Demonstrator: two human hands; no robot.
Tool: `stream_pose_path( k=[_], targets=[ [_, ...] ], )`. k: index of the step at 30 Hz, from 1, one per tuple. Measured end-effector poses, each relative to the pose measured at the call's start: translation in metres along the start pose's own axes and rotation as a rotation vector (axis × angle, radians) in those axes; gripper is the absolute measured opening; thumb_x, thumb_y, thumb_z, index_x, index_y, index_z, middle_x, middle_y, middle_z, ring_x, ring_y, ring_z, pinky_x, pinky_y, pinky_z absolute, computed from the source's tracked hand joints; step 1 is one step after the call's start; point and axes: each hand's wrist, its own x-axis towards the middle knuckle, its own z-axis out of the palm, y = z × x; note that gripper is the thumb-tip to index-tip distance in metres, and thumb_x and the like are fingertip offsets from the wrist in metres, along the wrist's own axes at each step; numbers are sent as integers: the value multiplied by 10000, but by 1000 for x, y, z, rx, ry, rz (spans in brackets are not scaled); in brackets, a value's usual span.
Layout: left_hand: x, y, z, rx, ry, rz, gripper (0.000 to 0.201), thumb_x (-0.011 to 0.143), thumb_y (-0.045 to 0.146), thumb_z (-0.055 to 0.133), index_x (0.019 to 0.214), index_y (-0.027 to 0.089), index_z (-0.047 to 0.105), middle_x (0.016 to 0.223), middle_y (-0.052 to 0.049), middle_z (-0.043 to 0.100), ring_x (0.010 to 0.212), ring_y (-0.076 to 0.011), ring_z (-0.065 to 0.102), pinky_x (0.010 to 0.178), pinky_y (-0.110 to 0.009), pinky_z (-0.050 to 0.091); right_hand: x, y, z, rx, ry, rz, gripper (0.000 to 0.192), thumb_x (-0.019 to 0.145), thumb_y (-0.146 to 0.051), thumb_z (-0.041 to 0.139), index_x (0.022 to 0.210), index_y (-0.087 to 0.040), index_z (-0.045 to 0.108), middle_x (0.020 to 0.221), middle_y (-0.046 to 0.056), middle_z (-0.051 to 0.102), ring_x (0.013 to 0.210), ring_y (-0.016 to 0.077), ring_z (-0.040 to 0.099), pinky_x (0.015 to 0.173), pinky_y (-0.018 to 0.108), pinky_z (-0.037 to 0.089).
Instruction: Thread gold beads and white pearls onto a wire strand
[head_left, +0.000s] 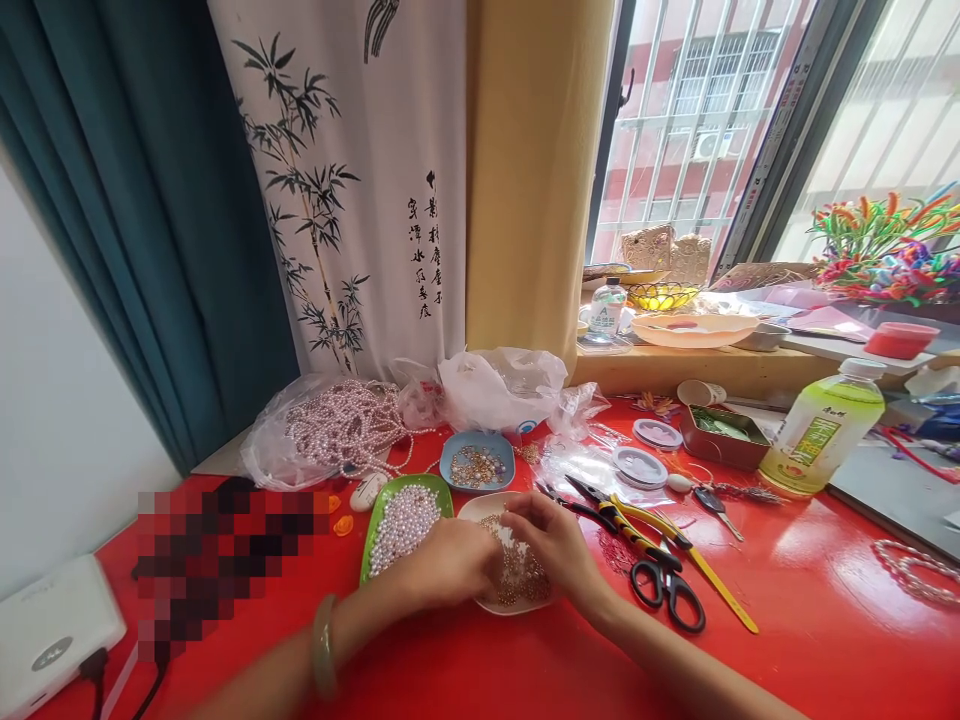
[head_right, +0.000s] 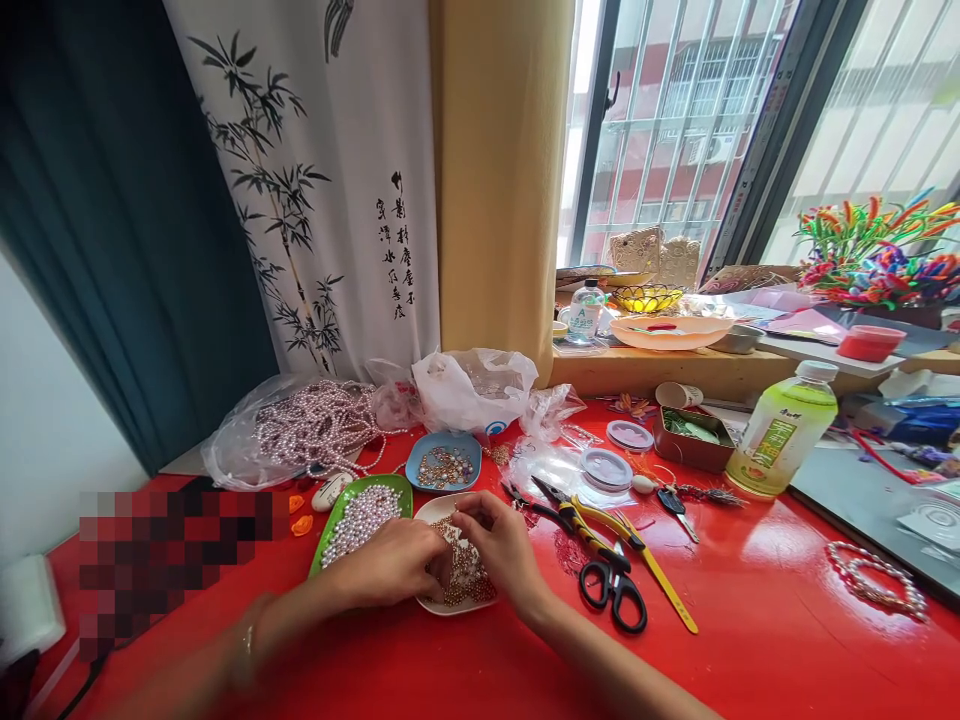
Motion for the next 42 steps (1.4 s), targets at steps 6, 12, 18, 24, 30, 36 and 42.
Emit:
stream_pose_path(
  k=[6, 12, 18, 24, 30, 36, 42],
  targets=[
    [-1, 4, -7, 176, -157, -94, 180, 634, 176, 502, 702, 247, 653, 708, -11, 657, 707, -184, 573, 606, -232, 343, 0, 1, 0, 47, -2, 10, 102, 678, -267, 565, 710, -172, 543, 671, -2, 584, 620, 132, 533, 580, 236, 418],
    [5, -4, -8, -17, -13, -163, 166, 670, 208, 469, 741, 208, 619, 771, -12, 642, 730, -168, 559, 620, -233, 353, -1, -2, -1, 85, -10, -1, 147, 687, -314, 572, 708, -170, 553, 656, -6, 581, 588, 121, 521, 542, 223, 403],
    [20, -19, -3, -842, 177, -226, 186, 637, 277, 574, 732, 118, 579, 677, -14, 558, 612, -101, 481, 557, -205, 350, 0, 0, -1, 117, -53, -7, 190, 695, -351, 568, 734, -166, 588, 690, 13, 611, 599, 122, 538, 550, 221, 414],
    [21, -24, -3, -1271, 210, -308, 259, 563, 265, 686, 753, 114, 596, 744, -27, 546, 628, -75, 481, 570, -188, 365, 1, 1, -1, 83, -48, 28, 181, 687, -337, 571, 739, -166, 598, 636, -1, 593, 538, 103, 515, 513, 208, 402],
    [21, -25, -2, -1391, 217, -288, 232, 547, 216, 707, 726, 112, 603, 752, -38, 553, 685, -97, 514, 618, -201, 408, 1, -3, -2, 90, -98, 51, 173, 686, -326, 557, 711, -160, 596, 618, -3, 583, 532, 103, 522, 508, 208, 396],
    [22, -25, -4, -1440, 266, -292, 239, 518, 194, 729, 698, 99, 604, 714, -34, 554, 635, -88, 524, 633, -219, 429, 1, -8, 0, 84, -112, 84, 140, 682, -295, 552, 681, -159, 583, 587, -16, 572, 530, 98, 521, 507, 200, 389],
    [21, -22, -7, -1456, 280, -337, 234, 504, 158, 731, 689, 98, 601, 713, -29, 568, 620, -84, 532, 631, -211, 423, 1, -9, 0, 50, -117, 114, 142, 676, -293, 550, 691, -158, 591, 586, -9, 591, 534, 108, 536, 517, 210, 411]
  ],
)
